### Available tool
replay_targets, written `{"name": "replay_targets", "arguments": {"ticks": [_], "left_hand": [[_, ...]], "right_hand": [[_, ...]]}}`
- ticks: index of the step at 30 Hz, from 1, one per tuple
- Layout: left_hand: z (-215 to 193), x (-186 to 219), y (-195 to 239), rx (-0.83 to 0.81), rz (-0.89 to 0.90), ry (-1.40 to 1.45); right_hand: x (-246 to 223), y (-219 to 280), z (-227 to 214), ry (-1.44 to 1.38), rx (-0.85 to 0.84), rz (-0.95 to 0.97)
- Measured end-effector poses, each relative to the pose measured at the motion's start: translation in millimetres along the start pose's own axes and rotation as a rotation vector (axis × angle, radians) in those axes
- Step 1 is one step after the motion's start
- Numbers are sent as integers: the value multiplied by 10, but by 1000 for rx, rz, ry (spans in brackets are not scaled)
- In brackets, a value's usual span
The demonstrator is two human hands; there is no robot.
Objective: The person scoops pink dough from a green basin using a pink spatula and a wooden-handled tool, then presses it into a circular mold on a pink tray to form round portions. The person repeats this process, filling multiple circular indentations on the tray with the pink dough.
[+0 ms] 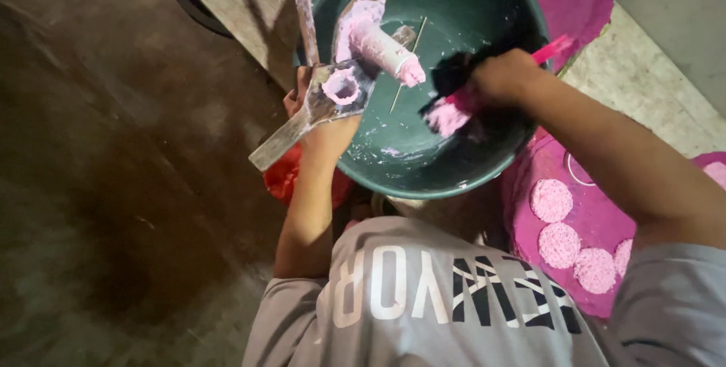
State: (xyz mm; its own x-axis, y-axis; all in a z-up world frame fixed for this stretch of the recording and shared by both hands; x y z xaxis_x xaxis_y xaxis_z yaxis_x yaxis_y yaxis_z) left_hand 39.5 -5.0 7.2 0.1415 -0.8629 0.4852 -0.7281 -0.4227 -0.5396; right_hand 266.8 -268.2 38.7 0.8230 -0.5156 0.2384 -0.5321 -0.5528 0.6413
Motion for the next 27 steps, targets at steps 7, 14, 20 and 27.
{"name": "replay_targets", "arguments": {"ticks": [7, 14, 20, 27], "left_hand": [[-88, 14, -106, -88, -92, 50], [-295, 148, -297, 30, 12, 3], [-343, 320, -518, 98, 103, 245], [-143, 836, -504, -111, 195, 162]], "right_hand": [[-45, 61, -264, 80, 85, 147], [-96, 792, -586, -424, 163, -112], [-175, 1841, -672, -1287, 415, -331], [-1421, 1796, -786, -743, 1031, -61]]}}
Point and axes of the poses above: each hand's wrist, its own y-axis away from the middle knuckle, its own z-axis out of the palm, x = y × z, the point moved 3 cm from there along -y, towards the middle knuckle, and after that the axes turned 3 degrees about -x, right-handed, at the moved point
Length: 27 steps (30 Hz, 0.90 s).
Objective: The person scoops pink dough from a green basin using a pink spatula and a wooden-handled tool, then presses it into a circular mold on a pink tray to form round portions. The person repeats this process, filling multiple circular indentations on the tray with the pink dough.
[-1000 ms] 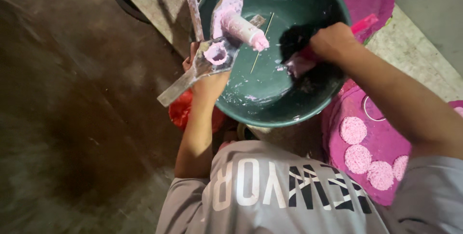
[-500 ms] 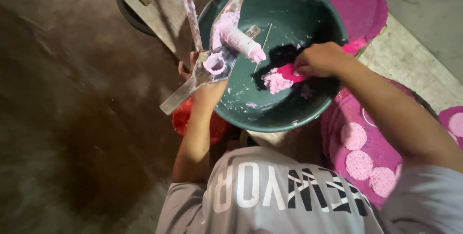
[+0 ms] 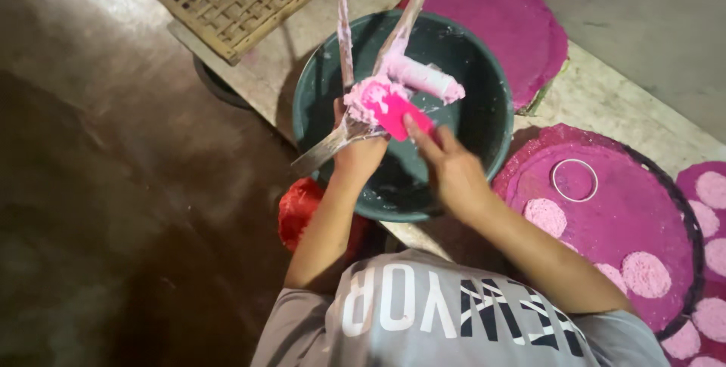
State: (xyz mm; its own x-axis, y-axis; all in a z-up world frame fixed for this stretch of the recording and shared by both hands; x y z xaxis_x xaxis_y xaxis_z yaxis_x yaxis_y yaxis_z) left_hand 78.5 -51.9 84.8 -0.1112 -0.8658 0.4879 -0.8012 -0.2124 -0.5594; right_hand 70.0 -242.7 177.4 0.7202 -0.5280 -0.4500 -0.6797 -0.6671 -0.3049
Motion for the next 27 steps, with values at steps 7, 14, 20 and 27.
{"name": "replay_targets", "arguments": {"ticks": [7, 14, 20, 27], "left_hand": [[-155, -71, 28, 0, -207, 381], [-173, -641, 94, 30, -190, 435], [-15, -600, 322, -261, -619, 1510], [-397, 35, 329, -652, -377, 1992]], "right_hand": [[-191, -36, -206, 11, -81, 94], [404, 127, -385, -271, -12, 428], [1340, -5, 313, -254, -484, 491], [1338, -98, 537, 88, -725, 288]]}}
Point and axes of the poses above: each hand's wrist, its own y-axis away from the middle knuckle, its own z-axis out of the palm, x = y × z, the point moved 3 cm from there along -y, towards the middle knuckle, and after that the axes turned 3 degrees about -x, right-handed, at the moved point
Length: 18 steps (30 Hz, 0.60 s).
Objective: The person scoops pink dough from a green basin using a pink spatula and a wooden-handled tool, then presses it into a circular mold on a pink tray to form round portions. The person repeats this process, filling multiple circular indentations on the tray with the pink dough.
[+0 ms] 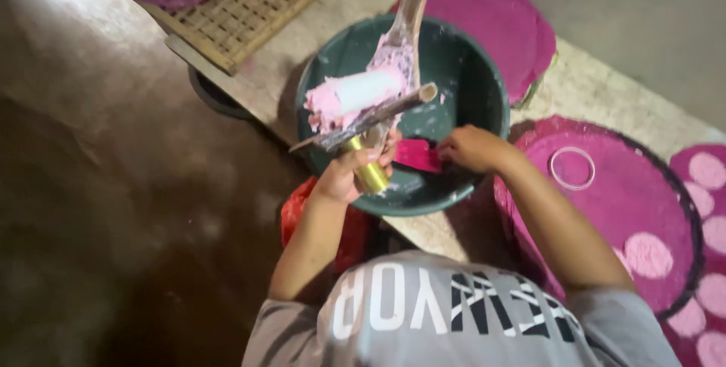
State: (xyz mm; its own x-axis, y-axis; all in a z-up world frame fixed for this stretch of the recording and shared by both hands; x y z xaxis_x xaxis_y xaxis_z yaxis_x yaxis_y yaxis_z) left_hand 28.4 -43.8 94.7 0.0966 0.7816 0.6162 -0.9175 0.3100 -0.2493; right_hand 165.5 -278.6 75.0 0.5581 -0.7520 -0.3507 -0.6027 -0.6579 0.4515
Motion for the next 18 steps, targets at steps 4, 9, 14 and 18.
{"name": "replay_targets", "arguments": {"ticks": [4, 9, 14, 18], "left_hand": [[332, -54, -17, -157, -28, 114], [544, -317, -81, -198, -226, 291], [299, -353, -150, 82, -94, -91], [16, -123, -129, 520, -137, -989]], "right_hand": [[-456, 217, -285, -676, 519, -652], [-755, 451, -127, -1754, 567, -237], [-448, 931, -507, -1644, 1065, -458], [-229, 1401, -395, -1169, 927, -233]]}}
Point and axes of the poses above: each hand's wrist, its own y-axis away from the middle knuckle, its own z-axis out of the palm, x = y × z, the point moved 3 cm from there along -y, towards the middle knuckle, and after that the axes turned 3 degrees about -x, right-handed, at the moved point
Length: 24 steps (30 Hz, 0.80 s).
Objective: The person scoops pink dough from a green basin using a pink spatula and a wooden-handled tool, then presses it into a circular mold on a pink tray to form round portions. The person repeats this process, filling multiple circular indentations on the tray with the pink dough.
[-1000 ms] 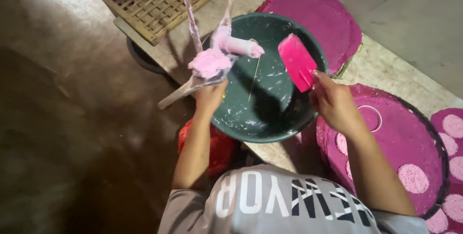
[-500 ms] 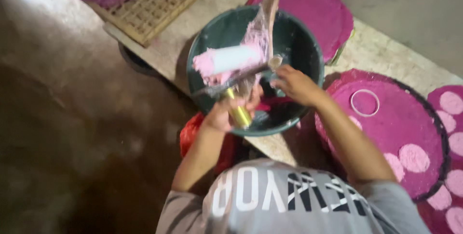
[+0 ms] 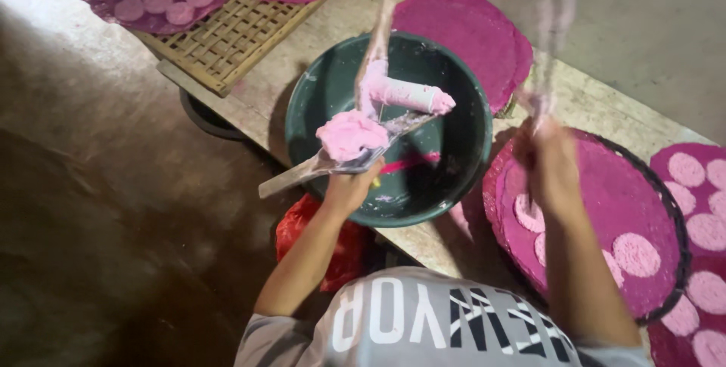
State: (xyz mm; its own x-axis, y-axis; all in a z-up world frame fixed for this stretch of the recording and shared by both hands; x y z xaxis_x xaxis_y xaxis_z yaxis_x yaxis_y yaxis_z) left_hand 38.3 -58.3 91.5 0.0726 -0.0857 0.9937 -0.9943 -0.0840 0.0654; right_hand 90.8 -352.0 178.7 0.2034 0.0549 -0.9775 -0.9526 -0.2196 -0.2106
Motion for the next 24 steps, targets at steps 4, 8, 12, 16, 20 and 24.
{"name": "replay_targets", "arguments": {"ticks": [4, 8, 12, 16, 20, 24], "left_hand": [[-184, 199, -103, 377, 366, -688], [-101, 392, -127, 676, 770, -1058], [-168, 196, -228, 576, 431, -831], [-330, -181, -448, 481, 9, -953], [-440, -328, -525, 626, 259, -940], [-342, -275, -460, 645, 405, -1256]], "right_hand": [[43, 396, 280, 400, -486, -225], [33, 291, 585, 431, -302, 12], [149, 247, 1044, 616, -308, -159], [426, 476, 1192, 548, -399, -190], [552, 441, 895, 374, -570, 278], [351, 49, 702, 535, -427, 142]]}}
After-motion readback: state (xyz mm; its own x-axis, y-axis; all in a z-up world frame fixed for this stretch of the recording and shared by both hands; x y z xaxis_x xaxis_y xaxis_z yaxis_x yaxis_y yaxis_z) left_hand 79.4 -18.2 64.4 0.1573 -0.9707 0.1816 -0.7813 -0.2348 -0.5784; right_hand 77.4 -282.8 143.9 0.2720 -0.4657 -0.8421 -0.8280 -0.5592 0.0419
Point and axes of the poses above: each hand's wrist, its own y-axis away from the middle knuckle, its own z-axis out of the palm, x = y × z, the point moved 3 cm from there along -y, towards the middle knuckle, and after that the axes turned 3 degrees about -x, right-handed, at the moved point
